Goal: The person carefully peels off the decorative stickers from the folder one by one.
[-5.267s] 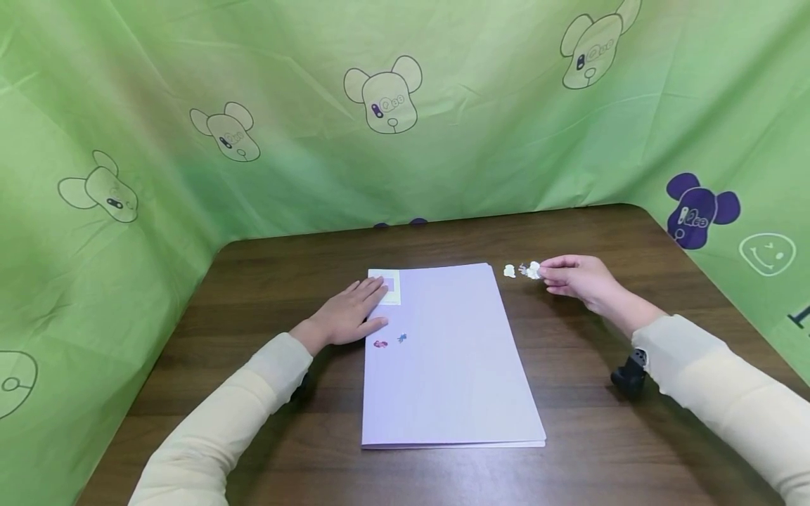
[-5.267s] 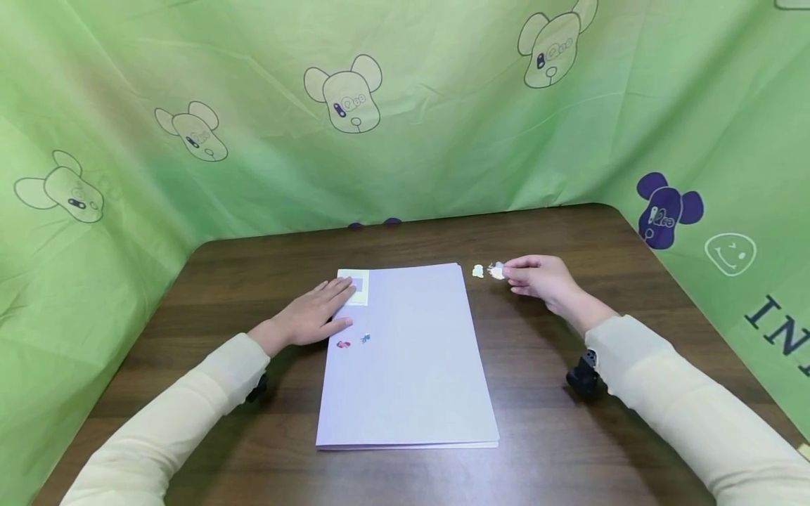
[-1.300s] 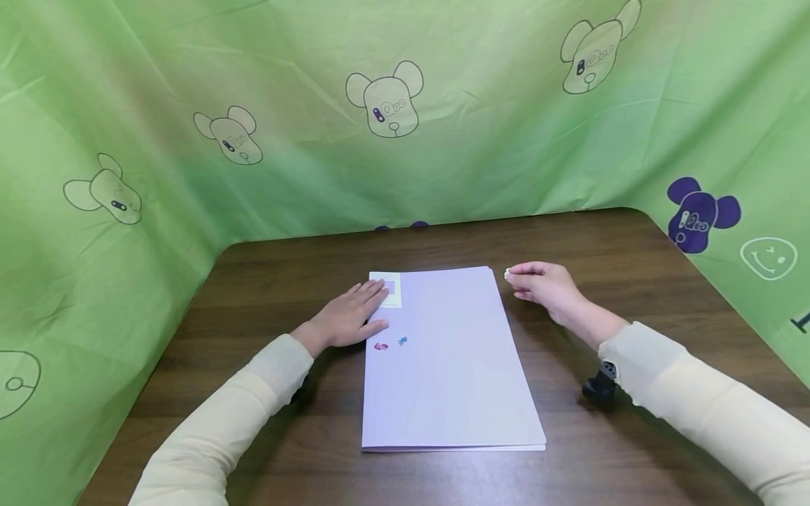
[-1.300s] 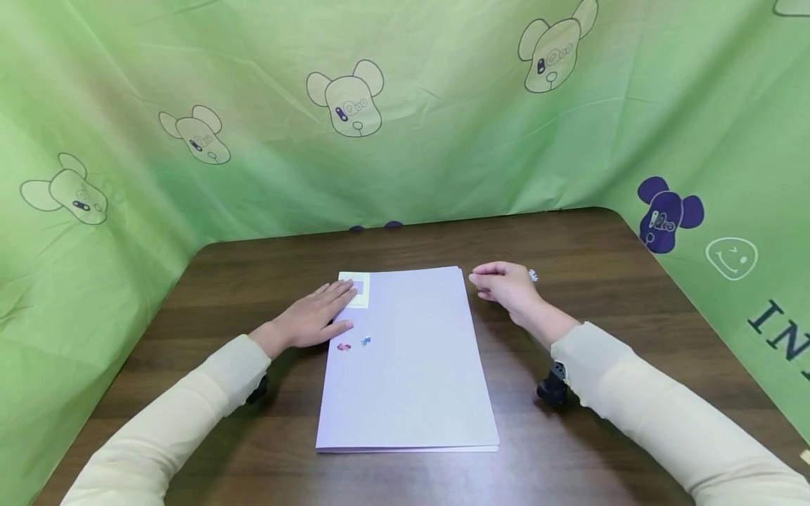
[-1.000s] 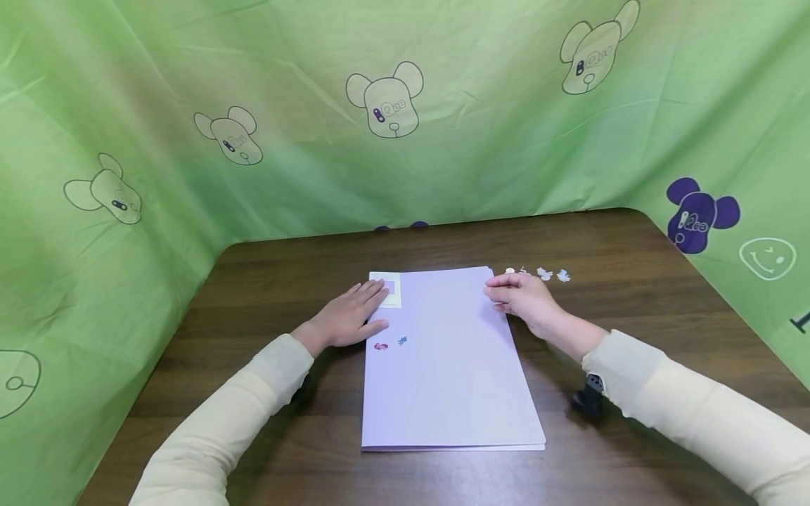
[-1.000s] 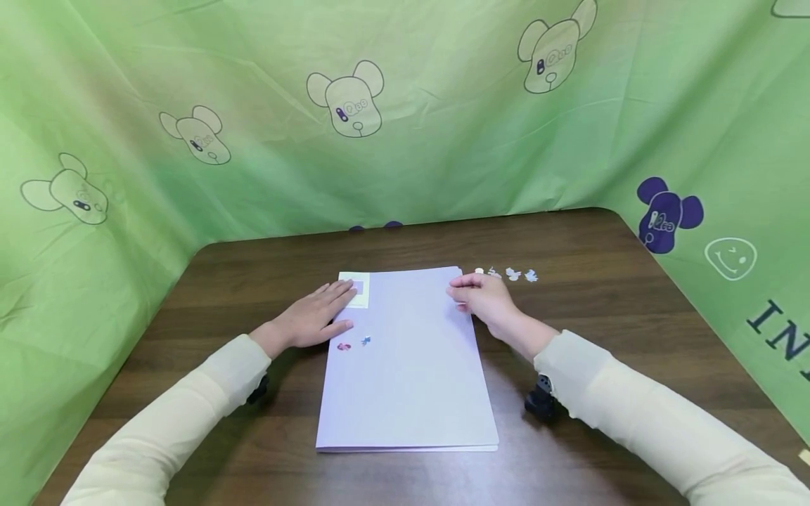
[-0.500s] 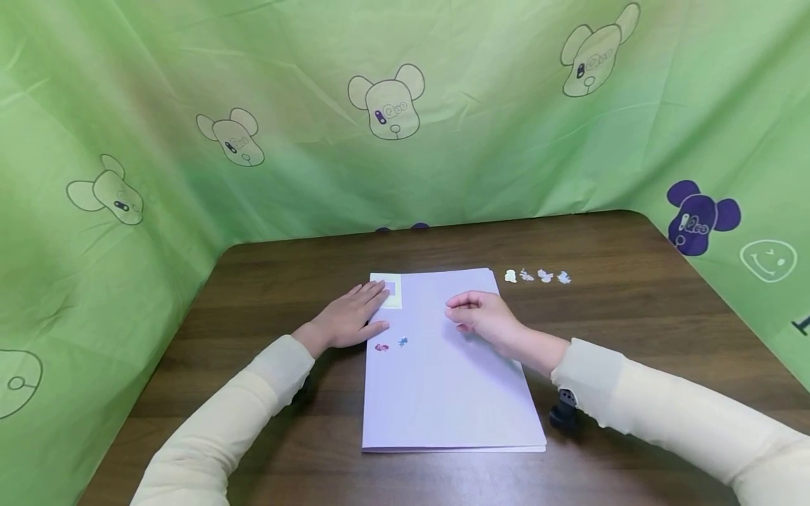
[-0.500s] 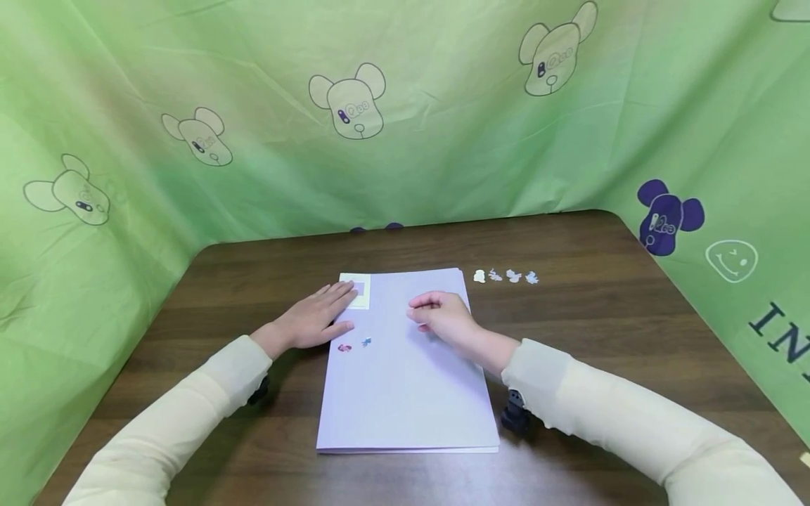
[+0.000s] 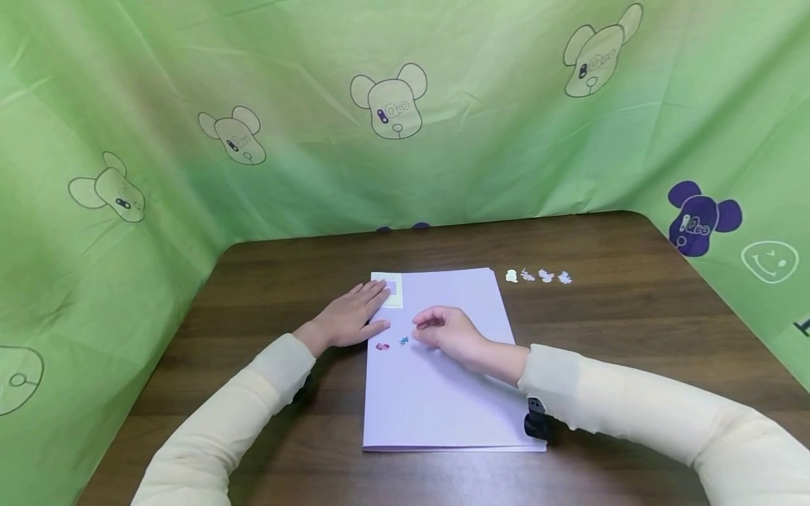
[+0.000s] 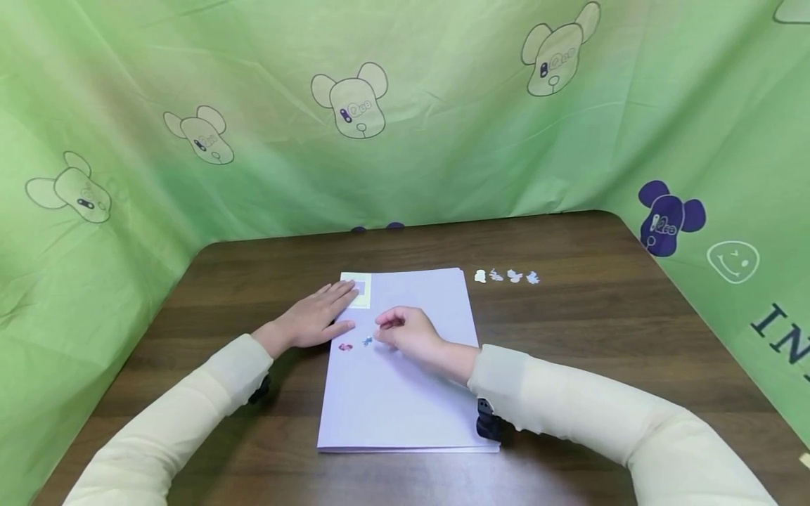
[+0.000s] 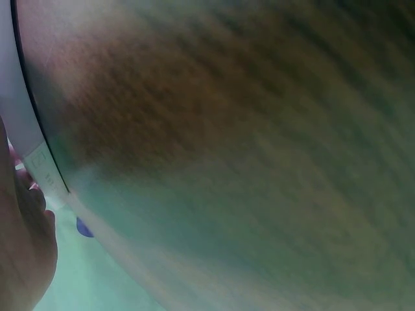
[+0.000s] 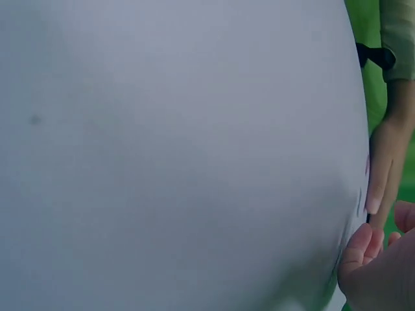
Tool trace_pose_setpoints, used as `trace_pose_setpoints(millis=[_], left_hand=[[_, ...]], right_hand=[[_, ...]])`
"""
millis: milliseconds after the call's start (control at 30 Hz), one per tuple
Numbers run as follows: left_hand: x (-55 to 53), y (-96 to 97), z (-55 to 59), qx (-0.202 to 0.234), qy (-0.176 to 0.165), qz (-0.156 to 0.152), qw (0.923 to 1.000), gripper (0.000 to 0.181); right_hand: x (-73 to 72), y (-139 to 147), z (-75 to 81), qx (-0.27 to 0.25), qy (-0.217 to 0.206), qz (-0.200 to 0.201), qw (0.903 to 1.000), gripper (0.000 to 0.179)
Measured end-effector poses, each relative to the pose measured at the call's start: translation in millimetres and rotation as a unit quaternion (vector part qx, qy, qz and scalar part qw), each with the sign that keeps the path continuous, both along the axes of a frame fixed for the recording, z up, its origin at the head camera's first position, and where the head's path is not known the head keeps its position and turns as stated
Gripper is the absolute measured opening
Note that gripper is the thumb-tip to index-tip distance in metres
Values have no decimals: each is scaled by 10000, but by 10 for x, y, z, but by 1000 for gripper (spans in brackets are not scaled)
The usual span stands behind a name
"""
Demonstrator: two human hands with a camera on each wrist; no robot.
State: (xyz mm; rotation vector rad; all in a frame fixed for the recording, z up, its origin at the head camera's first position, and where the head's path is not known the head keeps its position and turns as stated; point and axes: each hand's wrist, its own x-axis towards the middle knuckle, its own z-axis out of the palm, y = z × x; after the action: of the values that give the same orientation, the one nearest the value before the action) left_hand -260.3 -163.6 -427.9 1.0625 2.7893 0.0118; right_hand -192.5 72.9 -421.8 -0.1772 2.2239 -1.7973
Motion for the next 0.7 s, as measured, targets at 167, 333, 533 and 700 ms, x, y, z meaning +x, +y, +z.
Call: trace_pose_setpoints(millis=[167,333,533,700], left_hand=[[-1,0,1,-4,4,-22,10000,76],[-2,-7,-14,-22,22,-23,10000,75],[-9,-11,-22,-61,-42,32,10000,76],[-12,-17,-22,-61,-61,35,10000,76]], right_hand=[[-7,-67,-19,193,27,289,9994,26],[-46,-98,-56,474,111,393,9980,26],[-96,-113,-94,696,333,522,9956,24],[-130,-115,-104,946,393,621,9928,22]])
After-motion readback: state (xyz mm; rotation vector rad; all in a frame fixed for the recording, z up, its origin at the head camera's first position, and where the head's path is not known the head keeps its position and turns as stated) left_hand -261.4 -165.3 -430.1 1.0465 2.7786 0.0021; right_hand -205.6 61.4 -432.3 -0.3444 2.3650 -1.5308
